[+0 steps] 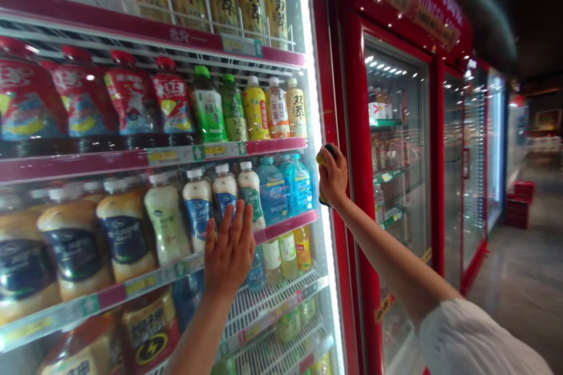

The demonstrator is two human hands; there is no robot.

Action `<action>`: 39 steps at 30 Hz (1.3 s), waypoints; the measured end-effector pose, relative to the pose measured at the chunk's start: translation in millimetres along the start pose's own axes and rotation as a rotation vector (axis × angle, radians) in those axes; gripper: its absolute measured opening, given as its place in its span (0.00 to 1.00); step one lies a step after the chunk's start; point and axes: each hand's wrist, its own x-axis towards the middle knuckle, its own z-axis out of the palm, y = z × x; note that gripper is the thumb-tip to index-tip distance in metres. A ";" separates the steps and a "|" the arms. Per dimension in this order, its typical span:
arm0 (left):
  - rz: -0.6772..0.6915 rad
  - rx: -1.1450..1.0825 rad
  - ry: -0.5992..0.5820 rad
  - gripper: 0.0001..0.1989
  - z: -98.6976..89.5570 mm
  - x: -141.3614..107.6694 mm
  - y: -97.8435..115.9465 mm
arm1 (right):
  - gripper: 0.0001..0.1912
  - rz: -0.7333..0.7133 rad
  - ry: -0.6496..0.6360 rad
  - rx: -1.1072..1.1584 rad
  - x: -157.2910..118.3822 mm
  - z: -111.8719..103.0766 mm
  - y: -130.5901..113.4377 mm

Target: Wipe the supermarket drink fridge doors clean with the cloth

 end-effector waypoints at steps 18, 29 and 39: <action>0.000 0.062 -0.054 0.36 -1.8 -5.7 1.2 | 0.15 0.022 0.152 0.208 -10.9 21.7 -67.0; 0.002 0.064 -0.067 0.36 -1.1 -8.8 2.2 | 0.17 -0.128 0.018 0.224 -41.4 2.7 -79.0; -0.004 0.078 -0.102 0.36 -0.9 -12.1 2.9 | 0.19 -0.304 -0.180 0.199 -42.3 8.1 -120.0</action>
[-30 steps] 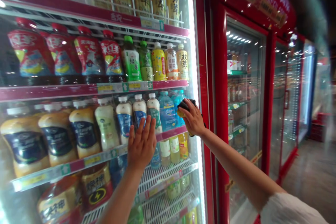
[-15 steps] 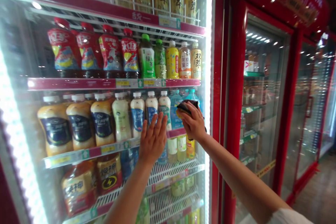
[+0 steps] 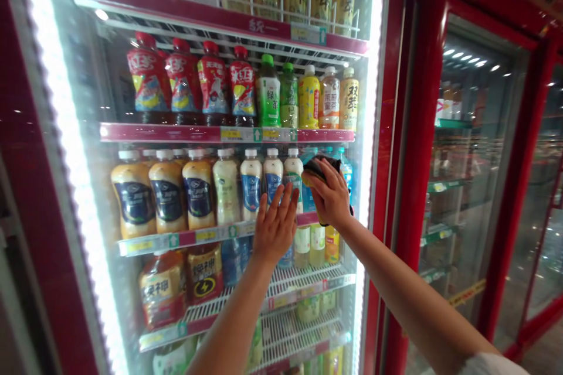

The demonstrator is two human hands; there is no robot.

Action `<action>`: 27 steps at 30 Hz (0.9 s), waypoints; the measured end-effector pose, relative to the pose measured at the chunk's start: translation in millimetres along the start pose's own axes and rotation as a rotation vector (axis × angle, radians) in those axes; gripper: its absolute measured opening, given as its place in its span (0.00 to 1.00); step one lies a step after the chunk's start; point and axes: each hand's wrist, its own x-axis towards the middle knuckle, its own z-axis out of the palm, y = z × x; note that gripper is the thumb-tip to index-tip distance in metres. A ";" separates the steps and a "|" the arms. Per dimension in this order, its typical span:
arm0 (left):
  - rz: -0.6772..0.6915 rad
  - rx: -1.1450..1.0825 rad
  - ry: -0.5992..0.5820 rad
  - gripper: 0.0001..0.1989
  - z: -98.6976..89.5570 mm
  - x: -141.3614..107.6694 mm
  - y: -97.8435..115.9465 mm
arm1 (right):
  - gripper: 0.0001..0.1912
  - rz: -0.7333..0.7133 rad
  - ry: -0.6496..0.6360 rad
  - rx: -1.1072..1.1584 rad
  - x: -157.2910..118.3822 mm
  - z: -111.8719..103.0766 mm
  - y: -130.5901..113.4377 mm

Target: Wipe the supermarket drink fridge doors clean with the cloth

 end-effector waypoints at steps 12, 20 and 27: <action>0.014 0.076 -0.039 0.34 -1.6 -2.9 -0.1 | 0.19 0.133 0.271 0.010 44.0 21.2 -6.1; 0.021 0.052 -0.071 0.37 -15.3 -2.0 -7.6 | 0.22 -0.183 -0.156 -0.035 -19.9 -21.0 10.8; 0.041 0.078 -0.037 0.37 -42.1 12.2 -64.7 | 0.27 0.203 0.269 0.015 51.8 17.9 6.4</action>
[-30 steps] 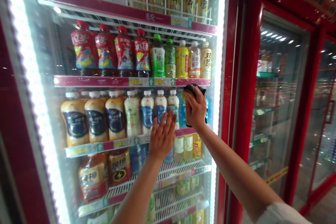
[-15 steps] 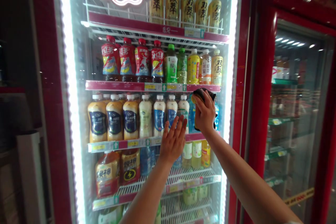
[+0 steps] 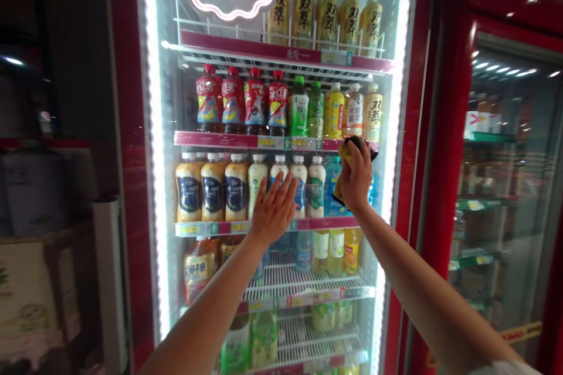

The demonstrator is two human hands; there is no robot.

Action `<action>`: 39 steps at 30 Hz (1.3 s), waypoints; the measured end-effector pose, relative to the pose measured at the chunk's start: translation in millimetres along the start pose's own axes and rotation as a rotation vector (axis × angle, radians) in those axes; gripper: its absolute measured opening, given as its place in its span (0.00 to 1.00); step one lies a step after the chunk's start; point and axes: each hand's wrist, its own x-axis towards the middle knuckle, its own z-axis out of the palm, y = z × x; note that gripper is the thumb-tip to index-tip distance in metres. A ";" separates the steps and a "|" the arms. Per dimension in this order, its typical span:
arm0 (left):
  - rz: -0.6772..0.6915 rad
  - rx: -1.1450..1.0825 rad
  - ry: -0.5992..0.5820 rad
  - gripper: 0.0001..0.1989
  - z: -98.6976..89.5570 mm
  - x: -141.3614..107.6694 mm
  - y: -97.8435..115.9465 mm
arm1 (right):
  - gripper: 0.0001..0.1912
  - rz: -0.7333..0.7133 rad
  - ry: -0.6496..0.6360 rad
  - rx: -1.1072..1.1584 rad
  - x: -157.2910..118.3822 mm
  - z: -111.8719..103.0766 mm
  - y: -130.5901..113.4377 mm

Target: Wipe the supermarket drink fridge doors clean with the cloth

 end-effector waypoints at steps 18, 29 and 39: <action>-0.118 0.114 -0.010 0.38 -32.4 -48.2 -81.2 | 0.24 -0.150 -0.201 -0.060 -33.4 26.7 -93.8; -0.101 0.096 0.036 0.35 -31.4 -53.3 -77.0 | 0.22 -0.197 -0.205 -0.067 -54.5 16.5 -94.3; -0.127 0.005 0.007 0.38 -27.1 -55.4 -77.8 | 0.26 -0.340 -0.429 -0.114 -85.4 26.8 -148.8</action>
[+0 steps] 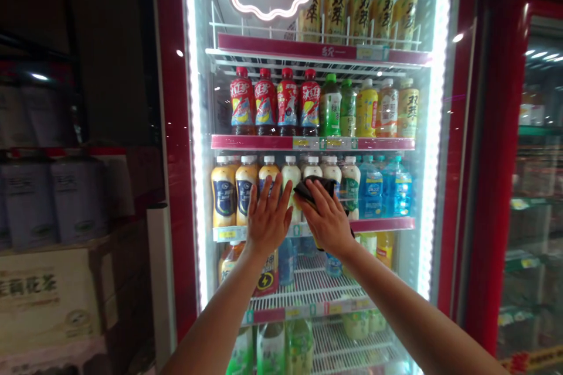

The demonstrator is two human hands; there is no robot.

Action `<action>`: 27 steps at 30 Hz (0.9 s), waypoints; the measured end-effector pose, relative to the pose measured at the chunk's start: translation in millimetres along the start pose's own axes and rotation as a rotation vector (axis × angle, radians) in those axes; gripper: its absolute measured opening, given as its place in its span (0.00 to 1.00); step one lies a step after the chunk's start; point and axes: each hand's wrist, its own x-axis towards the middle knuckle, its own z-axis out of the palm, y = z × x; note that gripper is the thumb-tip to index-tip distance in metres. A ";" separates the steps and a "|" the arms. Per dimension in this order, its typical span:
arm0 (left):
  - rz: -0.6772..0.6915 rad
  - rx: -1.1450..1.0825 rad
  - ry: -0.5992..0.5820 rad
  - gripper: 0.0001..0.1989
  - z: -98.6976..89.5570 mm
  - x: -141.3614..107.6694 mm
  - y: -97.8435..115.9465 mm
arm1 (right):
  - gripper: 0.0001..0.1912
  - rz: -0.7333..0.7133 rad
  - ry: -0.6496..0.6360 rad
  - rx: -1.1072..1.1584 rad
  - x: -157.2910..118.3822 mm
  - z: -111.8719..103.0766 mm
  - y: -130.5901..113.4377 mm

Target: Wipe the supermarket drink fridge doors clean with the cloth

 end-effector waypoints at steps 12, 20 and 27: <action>0.018 0.044 -0.002 0.37 -4.7 -0.9 1.4 | 0.32 0.207 0.149 0.043 51.7 3.6 6.3; -0.008 0.099 -0.051 0.38 -4.1 -3.7 3.7 | 0.26 -0.123 0.002 0.037 -51.9 -8.2 20.2; -0.014 0.097 -0.055 0.37 -2.3 -6.0 3.6 | 0.21 0.086 0.160 0.163 -29.2 -9.4 41.9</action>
